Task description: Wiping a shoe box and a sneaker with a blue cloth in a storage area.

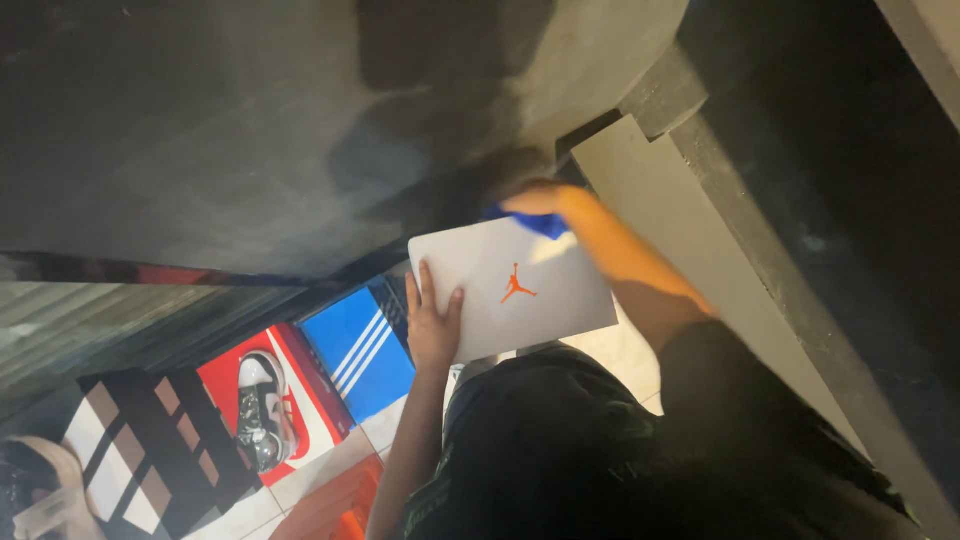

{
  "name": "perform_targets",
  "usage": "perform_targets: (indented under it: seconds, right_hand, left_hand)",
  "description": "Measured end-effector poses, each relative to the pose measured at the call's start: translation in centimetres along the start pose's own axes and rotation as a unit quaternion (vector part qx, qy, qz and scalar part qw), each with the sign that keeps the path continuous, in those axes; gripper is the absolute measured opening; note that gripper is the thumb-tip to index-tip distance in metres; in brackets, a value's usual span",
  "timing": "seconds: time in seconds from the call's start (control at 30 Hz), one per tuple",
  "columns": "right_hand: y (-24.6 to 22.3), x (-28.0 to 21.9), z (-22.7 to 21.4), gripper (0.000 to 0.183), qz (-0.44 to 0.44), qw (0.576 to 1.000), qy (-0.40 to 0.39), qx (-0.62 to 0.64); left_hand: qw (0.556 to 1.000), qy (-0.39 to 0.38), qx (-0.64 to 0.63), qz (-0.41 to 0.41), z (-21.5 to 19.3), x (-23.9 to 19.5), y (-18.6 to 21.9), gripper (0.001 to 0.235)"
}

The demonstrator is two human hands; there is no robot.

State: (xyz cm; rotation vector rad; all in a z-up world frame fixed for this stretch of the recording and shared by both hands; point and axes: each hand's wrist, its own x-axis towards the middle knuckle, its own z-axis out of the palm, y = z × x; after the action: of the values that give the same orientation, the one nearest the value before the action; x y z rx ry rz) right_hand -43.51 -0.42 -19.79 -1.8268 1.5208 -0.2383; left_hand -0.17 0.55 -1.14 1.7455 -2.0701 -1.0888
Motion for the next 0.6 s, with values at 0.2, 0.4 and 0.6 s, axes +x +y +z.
perform_targets:
  seconds: [0.2,0.4,0.6]
  right_hand:
    - [-0.7,2.4,-1.8,0.073,0.302,0.949,-0.035,-0.076]
    - [-19.5,-1.4,-0.4,0.058,0.071,0.961,0.197,-0.178]
    - [-30.9,-4.3,1.9,0.082,-0.031,0.98,0.12,-0.154]
  left_hand:
    - [0.997,0.072,0.035,0.023,1.3,0.5,-1.8,0.076]
    - [0.982,0.139,0.033,0.123,0.1,-0.3,-0.2,0.069]
    - [0.969,0.17,0.026,0.177,1.2,0.3,-2.7,0.05]
